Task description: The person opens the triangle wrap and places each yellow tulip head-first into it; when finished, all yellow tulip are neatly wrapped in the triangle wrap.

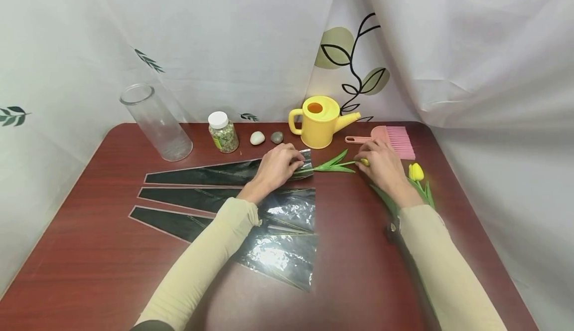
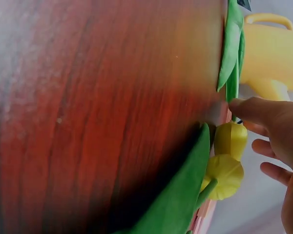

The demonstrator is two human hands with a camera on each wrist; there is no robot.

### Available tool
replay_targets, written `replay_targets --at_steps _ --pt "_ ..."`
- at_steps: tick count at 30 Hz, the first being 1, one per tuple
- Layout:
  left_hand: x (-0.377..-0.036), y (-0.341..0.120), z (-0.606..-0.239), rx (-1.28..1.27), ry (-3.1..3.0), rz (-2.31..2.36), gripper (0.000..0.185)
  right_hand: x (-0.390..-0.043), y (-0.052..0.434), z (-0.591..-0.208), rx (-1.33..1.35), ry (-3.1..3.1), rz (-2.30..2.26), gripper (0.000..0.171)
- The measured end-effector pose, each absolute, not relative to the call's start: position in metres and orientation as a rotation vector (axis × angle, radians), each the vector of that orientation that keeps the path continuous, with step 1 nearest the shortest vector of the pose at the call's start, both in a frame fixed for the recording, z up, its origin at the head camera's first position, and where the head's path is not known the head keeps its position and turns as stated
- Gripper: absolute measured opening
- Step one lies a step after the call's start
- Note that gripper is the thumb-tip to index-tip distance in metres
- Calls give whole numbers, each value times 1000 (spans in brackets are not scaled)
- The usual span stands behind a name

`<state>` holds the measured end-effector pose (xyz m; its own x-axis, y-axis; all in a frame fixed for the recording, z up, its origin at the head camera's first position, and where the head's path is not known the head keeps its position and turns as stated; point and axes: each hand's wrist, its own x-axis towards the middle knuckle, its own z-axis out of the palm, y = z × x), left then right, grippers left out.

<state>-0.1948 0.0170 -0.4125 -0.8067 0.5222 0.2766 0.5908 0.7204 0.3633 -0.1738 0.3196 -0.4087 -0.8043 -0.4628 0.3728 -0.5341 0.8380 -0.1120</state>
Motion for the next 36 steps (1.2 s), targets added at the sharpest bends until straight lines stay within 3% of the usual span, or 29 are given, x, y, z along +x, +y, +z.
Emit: replay_targets --at_steps 16,36 --pt "-195 23 -410 -939 -2730 -667 12 -179 289 -403 917 -2610 489 11" --pt "-193 29 -408 -951 -2753 -627 15 -179 245 -420 850 -2610 897 10"
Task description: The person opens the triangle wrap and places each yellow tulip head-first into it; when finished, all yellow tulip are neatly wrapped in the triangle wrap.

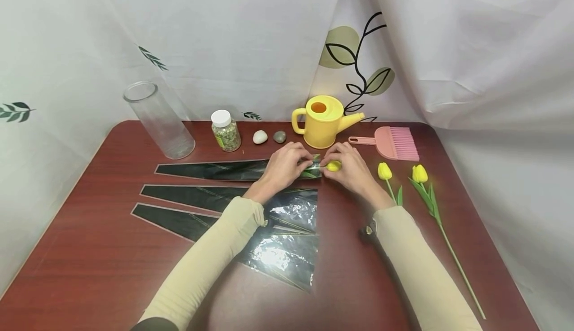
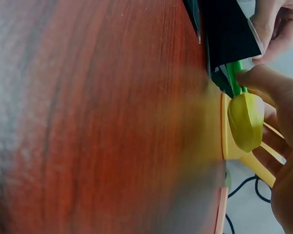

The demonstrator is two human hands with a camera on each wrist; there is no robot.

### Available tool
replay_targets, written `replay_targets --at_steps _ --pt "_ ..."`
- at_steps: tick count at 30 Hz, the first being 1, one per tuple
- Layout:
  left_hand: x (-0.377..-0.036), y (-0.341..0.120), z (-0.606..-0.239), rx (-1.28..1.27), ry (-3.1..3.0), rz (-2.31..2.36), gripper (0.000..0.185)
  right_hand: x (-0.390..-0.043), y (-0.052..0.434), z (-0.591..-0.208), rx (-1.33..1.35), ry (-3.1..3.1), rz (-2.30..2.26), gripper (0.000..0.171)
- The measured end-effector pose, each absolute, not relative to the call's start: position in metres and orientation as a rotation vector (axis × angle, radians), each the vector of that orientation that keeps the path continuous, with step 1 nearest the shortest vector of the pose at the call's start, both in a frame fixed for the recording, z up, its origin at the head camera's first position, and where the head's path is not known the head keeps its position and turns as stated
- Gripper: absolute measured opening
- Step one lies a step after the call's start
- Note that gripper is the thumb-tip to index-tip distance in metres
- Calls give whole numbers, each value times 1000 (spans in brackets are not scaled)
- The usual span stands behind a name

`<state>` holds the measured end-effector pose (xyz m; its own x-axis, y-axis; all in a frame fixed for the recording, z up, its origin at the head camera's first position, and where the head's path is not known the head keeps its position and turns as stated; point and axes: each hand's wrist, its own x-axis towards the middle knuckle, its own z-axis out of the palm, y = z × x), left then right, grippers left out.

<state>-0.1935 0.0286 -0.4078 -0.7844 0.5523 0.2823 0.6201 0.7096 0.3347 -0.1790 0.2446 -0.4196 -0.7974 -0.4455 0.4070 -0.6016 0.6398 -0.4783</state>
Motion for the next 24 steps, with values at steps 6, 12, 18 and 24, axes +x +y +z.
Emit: replay_targets --at_steps 6,12,18,24 --pt "-194 29 -410 -949 -2756 -618 15 -175 254 -416 819 -2611 927 15" --pt "-195 29 -411 -945 -2750 -634 15 -167 280 -406 627 -2735 934 29" --pt "-196 29 -412 -942 -2742 -641 14 -164 294 -408 637 -2872 922 35" --pt "-195 29 -411 -954 -2725 -644 15 -164 293 -413 677 -2865 958 27"
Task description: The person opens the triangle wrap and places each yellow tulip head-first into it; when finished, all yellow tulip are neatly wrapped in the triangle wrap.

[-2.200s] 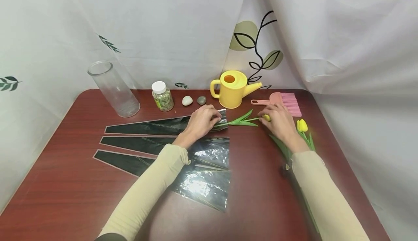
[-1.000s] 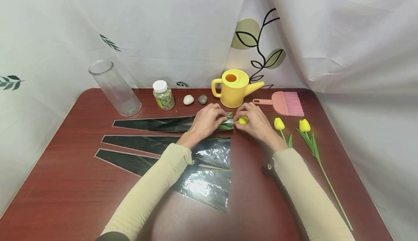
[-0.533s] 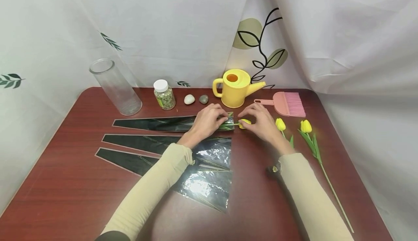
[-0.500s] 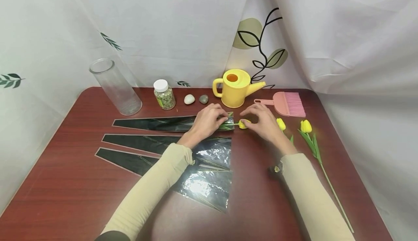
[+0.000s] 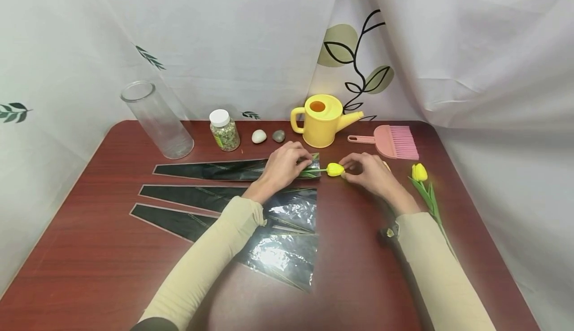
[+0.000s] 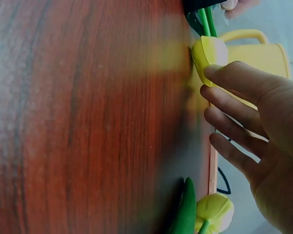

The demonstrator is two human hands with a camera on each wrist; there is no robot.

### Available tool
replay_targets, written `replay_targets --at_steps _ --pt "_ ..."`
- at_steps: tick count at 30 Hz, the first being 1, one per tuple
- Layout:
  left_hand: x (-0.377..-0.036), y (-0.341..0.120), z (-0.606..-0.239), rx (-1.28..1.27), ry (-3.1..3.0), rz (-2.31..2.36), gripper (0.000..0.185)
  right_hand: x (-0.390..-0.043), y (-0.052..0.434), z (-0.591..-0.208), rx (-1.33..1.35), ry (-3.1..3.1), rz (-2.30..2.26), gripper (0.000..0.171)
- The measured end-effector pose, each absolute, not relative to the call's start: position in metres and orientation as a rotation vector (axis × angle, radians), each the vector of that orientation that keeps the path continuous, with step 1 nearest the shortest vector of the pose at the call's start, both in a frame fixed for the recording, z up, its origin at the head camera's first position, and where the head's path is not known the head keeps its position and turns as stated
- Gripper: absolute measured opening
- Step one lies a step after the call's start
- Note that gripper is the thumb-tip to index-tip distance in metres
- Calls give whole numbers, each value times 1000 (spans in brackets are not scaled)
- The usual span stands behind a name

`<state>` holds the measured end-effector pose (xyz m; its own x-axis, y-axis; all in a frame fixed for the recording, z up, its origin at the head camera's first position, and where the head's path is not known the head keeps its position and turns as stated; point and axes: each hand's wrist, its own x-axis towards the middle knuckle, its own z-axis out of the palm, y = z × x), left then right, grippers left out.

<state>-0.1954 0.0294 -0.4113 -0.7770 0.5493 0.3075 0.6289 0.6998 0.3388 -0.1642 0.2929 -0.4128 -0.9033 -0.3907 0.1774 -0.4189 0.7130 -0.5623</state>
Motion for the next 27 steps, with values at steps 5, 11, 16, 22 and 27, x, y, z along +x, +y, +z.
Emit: replay_targets --at_steps 5,11,16,22,27 --pt "-195 30 -411 -958 -2714 -641 14 -164 291 -413 629 -2868 995 24" --pt "-196 30 -409 -962 -2706 -646 13 -165 284 -415 536 -2829 1121 23" --pt "-196 31 -408 -966 -2696 -638 13 -168 270 -422 493 -2787 1255 25" --pt "-196 32 -406 -972 -2685 -622 14 -171 252 -428 396 -2733 1453 26" --pt "-197 33 -405 -977 -2686 -617 15 -167 239 -415 418 -2701 1546 24"
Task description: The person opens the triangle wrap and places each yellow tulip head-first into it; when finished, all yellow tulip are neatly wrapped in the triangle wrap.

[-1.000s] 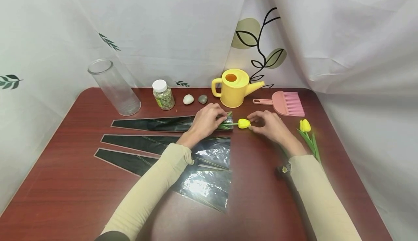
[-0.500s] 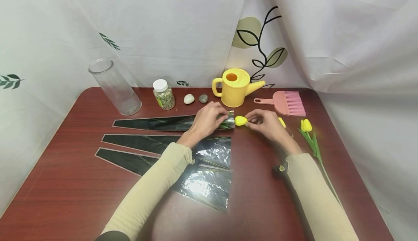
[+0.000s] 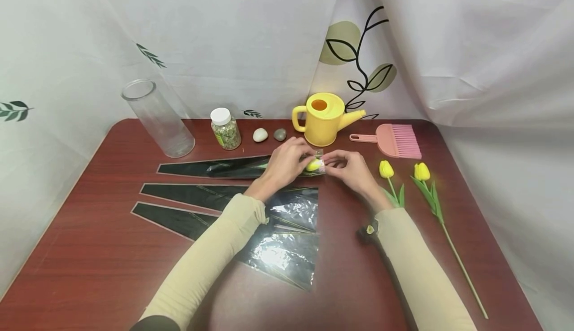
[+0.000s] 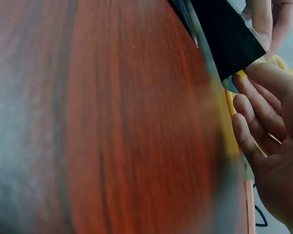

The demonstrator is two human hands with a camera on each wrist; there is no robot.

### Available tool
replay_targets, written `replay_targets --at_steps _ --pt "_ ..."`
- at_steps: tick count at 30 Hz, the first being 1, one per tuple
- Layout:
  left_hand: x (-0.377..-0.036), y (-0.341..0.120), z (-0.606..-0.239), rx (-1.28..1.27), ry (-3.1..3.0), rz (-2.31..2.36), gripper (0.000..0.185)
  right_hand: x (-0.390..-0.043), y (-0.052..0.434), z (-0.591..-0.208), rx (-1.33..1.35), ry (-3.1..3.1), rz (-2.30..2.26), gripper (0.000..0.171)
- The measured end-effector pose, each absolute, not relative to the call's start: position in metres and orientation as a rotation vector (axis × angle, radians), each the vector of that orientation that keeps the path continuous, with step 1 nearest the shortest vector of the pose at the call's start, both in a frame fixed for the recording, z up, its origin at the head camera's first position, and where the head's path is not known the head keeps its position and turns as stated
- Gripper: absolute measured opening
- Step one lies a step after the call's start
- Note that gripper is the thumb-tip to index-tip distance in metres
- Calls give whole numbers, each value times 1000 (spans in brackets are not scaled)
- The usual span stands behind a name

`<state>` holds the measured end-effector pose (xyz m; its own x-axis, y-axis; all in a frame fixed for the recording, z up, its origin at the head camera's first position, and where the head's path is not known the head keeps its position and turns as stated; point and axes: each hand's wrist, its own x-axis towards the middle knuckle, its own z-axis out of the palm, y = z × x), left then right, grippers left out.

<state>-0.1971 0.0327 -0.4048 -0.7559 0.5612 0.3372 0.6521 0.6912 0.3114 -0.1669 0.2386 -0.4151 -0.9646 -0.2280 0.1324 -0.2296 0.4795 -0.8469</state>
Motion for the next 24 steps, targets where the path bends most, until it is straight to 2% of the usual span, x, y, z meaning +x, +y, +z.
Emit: replay_targets --at_steps 7,14,24 --pt "-196 37 -402 -990 -2685 -600 15 -160 236 -404 433 -2700 1590 24" --pt "-197 39 -402 -997 -2679 -575 15 -171 253 -430 382 -2716 1519 23" --pt "-192 39 -404 -939 -2727 -565 17 -136 289 -393 324 -2758 1043 18"
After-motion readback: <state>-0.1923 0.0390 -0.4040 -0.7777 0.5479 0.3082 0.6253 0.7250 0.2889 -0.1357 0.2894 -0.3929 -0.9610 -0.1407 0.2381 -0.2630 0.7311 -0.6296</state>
